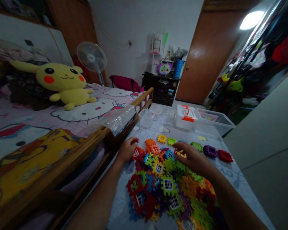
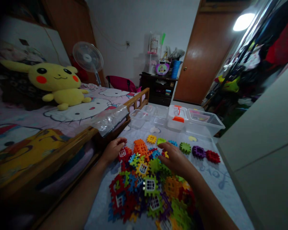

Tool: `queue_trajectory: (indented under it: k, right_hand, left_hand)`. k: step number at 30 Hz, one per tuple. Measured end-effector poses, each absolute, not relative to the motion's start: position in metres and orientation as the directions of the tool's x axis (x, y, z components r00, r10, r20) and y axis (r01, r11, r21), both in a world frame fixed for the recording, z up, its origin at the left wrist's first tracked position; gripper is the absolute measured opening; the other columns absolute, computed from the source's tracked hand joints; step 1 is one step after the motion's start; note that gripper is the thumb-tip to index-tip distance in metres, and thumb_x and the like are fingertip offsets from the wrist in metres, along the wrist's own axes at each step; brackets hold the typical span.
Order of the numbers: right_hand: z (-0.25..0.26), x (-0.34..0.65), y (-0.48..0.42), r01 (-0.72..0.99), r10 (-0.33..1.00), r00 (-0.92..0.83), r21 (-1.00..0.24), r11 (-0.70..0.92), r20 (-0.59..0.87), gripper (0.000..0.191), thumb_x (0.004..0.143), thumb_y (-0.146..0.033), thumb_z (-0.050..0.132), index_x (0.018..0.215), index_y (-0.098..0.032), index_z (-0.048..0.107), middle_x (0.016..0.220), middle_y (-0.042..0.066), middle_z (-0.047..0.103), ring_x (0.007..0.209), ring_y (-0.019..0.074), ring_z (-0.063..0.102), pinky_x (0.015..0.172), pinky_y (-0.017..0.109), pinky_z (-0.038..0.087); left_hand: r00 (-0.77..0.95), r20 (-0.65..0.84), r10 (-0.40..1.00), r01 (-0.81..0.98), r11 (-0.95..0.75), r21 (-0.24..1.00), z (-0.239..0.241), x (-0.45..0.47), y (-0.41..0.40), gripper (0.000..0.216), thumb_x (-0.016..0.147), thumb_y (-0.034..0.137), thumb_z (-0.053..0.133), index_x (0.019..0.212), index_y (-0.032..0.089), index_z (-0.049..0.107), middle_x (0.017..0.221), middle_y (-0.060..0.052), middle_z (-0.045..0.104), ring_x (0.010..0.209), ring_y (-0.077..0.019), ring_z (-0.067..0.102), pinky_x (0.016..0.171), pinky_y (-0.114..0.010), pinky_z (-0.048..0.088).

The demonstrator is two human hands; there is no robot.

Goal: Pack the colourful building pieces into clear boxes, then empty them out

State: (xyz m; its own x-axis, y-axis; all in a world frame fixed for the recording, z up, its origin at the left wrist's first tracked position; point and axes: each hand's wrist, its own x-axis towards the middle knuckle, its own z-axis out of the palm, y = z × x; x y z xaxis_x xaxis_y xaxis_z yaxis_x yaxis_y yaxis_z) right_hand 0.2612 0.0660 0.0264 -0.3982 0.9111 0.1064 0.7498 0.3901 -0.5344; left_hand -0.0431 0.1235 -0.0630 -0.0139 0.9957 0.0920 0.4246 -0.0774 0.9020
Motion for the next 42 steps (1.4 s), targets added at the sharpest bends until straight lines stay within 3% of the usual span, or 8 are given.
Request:
queue_trajectory:
  k: [5,10,18,24,33,37,42]
  right_hand:
    - [0.008,0.304,0.019,0.779,0.948,-0.299,-0.548,0.306,0.106,0.029,0.088,-0.037,0.054,0.114,-0.026,0.062,0.115,0.01,0.066,0.102,0.0243,0.064,0.089,0.042,0.053]
    - [-0.016,0.315,-0.002,0.786,0.966,-0.216,-0.561,0.26,0.145,0.029,0.088,-0.037,0.052,0.112,-0.026,0.063,0.119,0.01,0.065,0.108,0.0262,0.063,0.095,0.045,0.051]
    - [-0.034,0.309,0.002,0.817,0.969,-0.165,-0.525,0.239,0.184,0.024,0.088,-0.032,0.047,0.101,-0.022,0.064,0.105,0.011,0.068,0.1,0.0254,0.064,0.09,0.044,0.053]
    - [-0.035,0.308,0.0,0.814,0.969,-0.169,-0.529,0.241,0.181,0.022,0.087,-0.03,0.048,0.101,-0.023,0.063,0.105,0.009,0.067,0.098,0.0238,0.064,0.088,0.041,0.052]
    - [-0.032,0.31,-0.001,0.794,0.967,-0.189,-0.554,0.252,0.168,0.021,0.089,-0.029,0.048,0.101,-0.022,0.063,0.101,0.008,0.069,0.094,0.0218,0.065,0.085,0.038,0.052]
    - [-0.031,0.311,-0.004,0.785,0.97,-0.179,-0.572,0.24,0.162,0.022,0.087,-0.027,0.049,0.103,-0.022,0.063,0.099,0.007,0.069,0.089,0.021,0.065,0.082,0.037,0.052]
    - [-0.027,0.312,-0.005,0.79,0.971,-0.167,-0.566,0.234,0.169,0.023,0.086,-0.026,0.048,0.102,-0.023,0.063,0.095,0.006,0.069,0.087,0.0207,0.065,0.08,0.036,0.052]
  left_hand:
    - [0.015,0.093,0.996,0.526,-0.087,0.846,-0.053,-0.049,0.118,0.035,0.068,0.031,0.058,0.098,0.015,0.068,0.103,-0.01,0.068,0.096,-0.0262,0.064,0.086,-0.039,0.051]
    - [0.209,0.041,0.977,0.611,-0.163,0.774,-0.049,-0.058,0.111,0.044,0.067,0.038,0.065,0.103,0.014,0.068,0.108,-0.012,0.065,0.1,-0.0274,0.063,0.091,-0.039,0.05]
    - [0.368,-0.013,0.93,0.643,-0.245,0.725,-0.052,-0.072,0.111,0.058,0.06,0.034,0.072,0.116,0.021,0.065,0.12,-0.011,0.06,0.116,-0.0301,0.055,0.103,-0.042,0.042]
    - [0.366,-0.005,0.931,0.586,-0.226,0.778,-0.055,-0.069,0.112,0.053,0.064,0.029,0.066,0.116,0.018,0.062,0.115,-0.009,0.062,0.104,-0.0254,0.062,0.094,-0.036,0.049]
    - [0.196,0.002,0.981,0.531,-0.108,0.841,-0.05,-0.066,0.112,0.048,0.062,0.035,0.069,0.107,0.018,0.067,0.107,-0.007,0.064,0.081,-0.0197,0.063,0.072,-0.031,0.053]
    - [0.148,-0.083,0.986,0.443,0.009,0.897,-0.046,-0.066,0.111,0.052,0.06,0.037,0.07,0.108,0.017,0.065,0.096,-0.005,0.064,0.067,-0.0154,0.059,0.058,-0.027,0.05]
    - [0.166,-0.144,0.976,0.338,0.081,0.938,-0.04,-0.064,0.108,0.051,0.06,0.035,0.072,0.107,0.018,0.064,0.081,0.0,0.061,0.064,-0.0152,0.059,0.054,-0.025,0.047]
